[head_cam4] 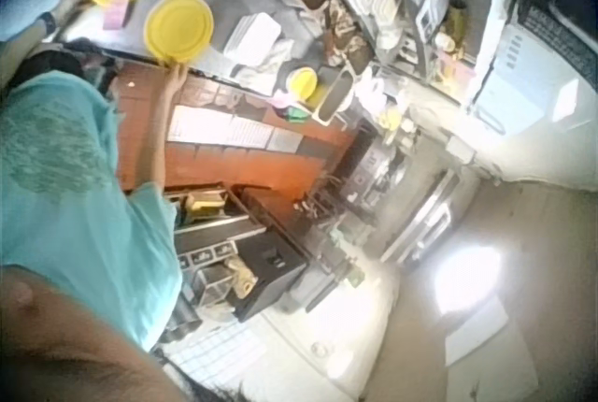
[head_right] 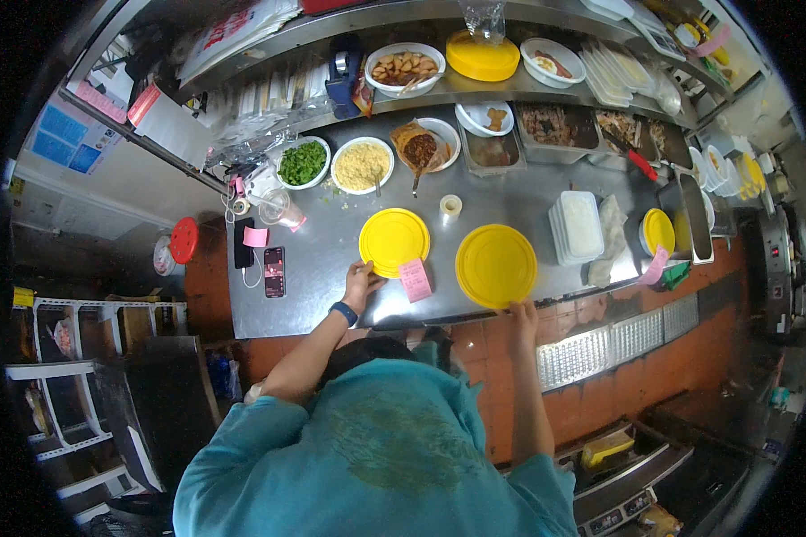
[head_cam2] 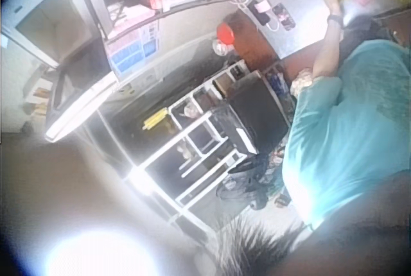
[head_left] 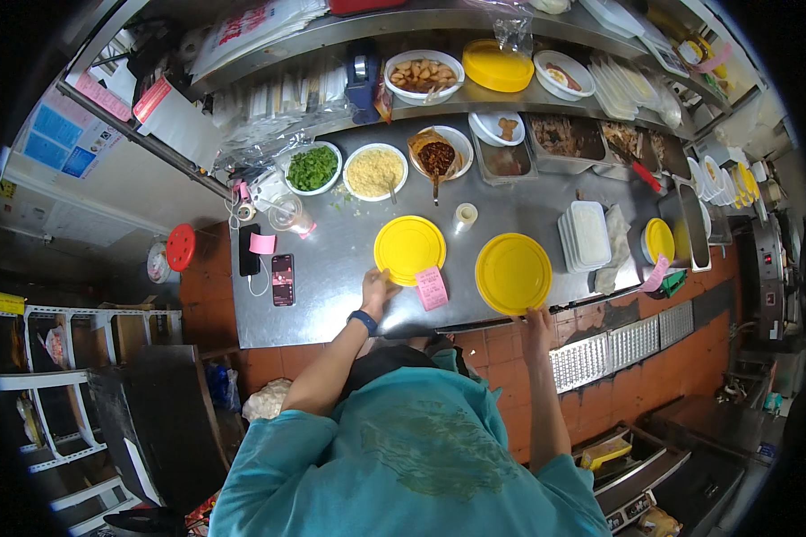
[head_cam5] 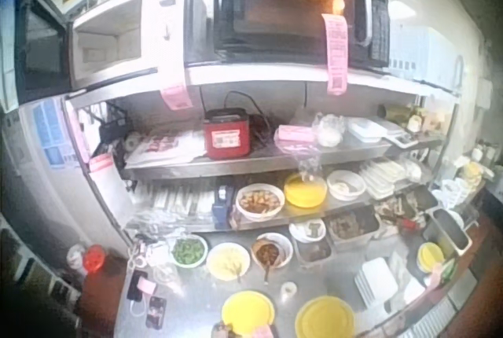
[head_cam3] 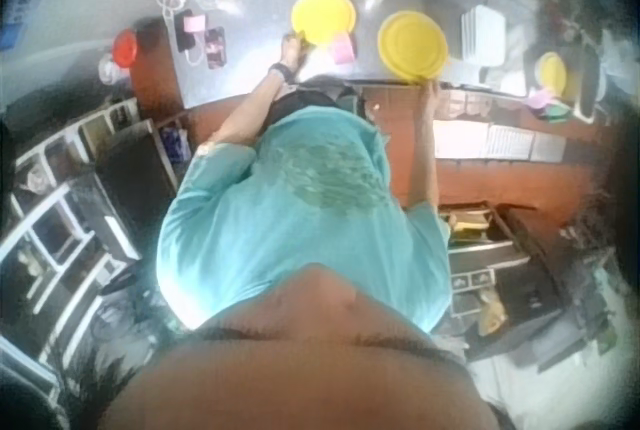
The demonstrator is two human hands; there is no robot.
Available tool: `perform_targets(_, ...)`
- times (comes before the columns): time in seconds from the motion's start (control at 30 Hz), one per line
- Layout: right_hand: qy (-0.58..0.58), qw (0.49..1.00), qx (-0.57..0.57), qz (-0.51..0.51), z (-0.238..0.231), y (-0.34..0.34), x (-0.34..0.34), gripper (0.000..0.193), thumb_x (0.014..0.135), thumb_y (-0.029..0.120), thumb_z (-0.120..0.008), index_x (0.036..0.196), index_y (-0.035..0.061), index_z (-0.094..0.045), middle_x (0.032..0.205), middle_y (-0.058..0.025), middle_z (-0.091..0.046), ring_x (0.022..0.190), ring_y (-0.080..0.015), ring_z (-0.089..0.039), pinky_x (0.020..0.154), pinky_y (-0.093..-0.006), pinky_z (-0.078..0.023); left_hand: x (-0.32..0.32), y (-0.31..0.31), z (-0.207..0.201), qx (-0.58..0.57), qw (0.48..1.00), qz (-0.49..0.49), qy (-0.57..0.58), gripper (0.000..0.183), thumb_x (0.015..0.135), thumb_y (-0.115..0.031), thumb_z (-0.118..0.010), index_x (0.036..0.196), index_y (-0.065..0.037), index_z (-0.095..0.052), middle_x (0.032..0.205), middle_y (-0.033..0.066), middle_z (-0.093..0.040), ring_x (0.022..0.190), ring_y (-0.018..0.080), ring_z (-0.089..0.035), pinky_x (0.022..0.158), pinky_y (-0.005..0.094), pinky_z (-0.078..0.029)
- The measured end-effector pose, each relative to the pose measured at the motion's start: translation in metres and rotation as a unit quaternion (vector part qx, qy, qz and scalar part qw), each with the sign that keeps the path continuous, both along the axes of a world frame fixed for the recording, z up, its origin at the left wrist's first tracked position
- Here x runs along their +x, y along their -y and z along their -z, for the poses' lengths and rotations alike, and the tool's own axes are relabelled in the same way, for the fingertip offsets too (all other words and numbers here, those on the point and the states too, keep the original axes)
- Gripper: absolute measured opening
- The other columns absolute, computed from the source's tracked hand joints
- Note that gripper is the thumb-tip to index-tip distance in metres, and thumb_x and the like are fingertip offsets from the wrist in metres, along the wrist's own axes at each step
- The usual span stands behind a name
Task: The person assembles takeout orders by placing food items into containers, sealing them with lids, and bagging them with receipts. They use tongs to transfer cooked items from trays into bowls, then place the bowls into plastic bags and tie them. The person also uses a microwave to heat items and handles multiple containers and receipts throughout the process.
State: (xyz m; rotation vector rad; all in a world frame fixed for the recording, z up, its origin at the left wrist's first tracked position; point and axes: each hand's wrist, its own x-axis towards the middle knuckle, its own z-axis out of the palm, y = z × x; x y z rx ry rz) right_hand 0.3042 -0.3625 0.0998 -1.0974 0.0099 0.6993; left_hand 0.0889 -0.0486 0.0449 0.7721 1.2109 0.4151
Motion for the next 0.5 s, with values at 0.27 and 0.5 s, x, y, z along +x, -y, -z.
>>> perform_targets(0.27, -0.045, 0.994, -0.097, 0.005, 0.066, -0.009, 0.001, 0.005, 0.096, 0.007, -0.061, 0.095, 0.0036, -0.057, 0.098, -0.0073, -0.065, 0.093, -0.0182, -0.066, 0.094, -0.0409, -0.056, -0.010, -0.010, -0.001, 0.081, 0.995, 0.037, 0.045, 0.010, 0.104, -0.016, -0.049, 0.108, -0.008, -0.047, 0.107, 0.0111, -0.057, 0.105, 0.0216, -0.061, 0.101, 0.0417, -0.052)
perform_targets(0.5, 0.243, 0.856, -0.455, -0.036, 0.001, -0.009, -0.009, 0.023, 0.100, 0.018, -0.063, 0.093, -0.0041, -0.059, 0.072, -0.0088, -0.064, 0.072, -0.0144, -0.067, 0.065, -0.0314, -0.055, -0.034, -0.011, -0.021, 0.119, 0.990, 0.055, 0.042, 0.010, 0.105, -0.021, -0.048, 0.107, -0.011, -0.048, 0.105, 0.0073, -0.057, 0.102, 0.0167, -0.060, 0.090, 0.0357, -0.054)
